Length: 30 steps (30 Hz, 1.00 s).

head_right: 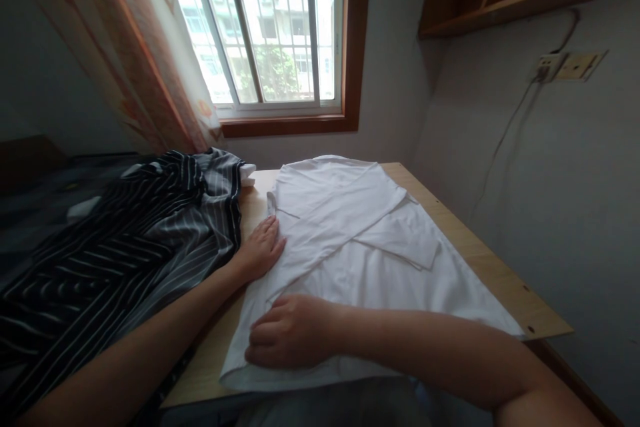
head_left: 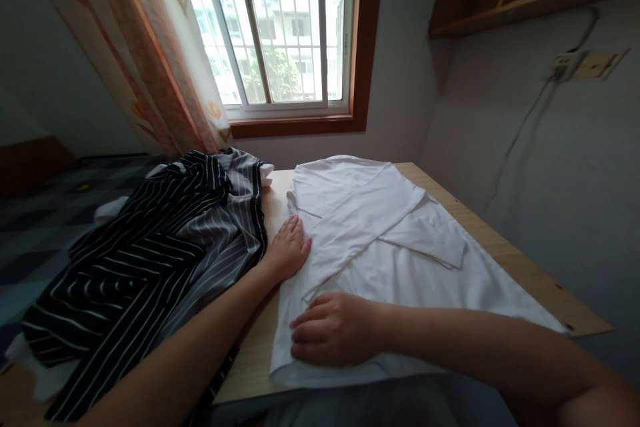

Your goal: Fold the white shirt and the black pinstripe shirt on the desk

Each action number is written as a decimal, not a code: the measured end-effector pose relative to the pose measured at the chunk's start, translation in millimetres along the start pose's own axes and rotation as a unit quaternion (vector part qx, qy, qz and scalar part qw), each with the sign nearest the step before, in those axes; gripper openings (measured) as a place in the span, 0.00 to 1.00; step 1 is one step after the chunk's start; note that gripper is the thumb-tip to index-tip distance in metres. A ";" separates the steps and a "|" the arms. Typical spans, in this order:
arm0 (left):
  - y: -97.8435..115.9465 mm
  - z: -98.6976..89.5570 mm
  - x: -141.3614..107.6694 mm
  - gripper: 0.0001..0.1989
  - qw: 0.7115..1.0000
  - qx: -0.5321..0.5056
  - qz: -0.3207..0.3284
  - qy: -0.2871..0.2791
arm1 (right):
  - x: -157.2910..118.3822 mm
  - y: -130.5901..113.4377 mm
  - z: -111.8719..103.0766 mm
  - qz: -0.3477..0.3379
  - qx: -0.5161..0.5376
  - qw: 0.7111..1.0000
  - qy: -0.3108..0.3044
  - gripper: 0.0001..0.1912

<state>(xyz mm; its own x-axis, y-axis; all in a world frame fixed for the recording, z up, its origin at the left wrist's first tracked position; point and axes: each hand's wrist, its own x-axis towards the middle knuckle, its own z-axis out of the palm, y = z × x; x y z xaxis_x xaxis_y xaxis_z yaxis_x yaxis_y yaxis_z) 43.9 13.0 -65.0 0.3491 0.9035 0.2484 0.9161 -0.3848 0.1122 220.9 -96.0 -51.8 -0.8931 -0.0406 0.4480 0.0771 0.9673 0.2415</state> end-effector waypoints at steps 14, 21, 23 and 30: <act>-4.5 4.1 50.3 0.35 0.997 0.069 0.010 -0.021 | -3.7 4.6 -3.0 -0.023 -0.002 1.000 -0.022 0.10; -5.2 13.3 62.8 0.37 0.991 0.095 -0.087 0.046 | -3.2 4.5 -4.0 -0.019 0.005 0.999 -0.025 0.10; -7.8 16.6 68.7 0.36 0.992 0.088 -0.091 0.005 | -3.2 4.6 -3.5 -0.017 0.006 1.000 -0.025 0.10; -14.3 20.4 76.6 0.34 0.996 0.077 -0.046 0.000 | -3.4 5.6 -2.1 -0.015 0.003 0.999 -0.030 0.09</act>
<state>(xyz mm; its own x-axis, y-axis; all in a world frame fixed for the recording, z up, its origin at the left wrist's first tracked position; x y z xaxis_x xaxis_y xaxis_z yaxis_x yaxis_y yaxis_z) 61.6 91.6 -67.3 0.2624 0.9336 0.2439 0.9635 -0.2672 -0.0140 225.2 -91.0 -50.2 -0.9199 -0.0551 0.3882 0.0473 0.9673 0.2493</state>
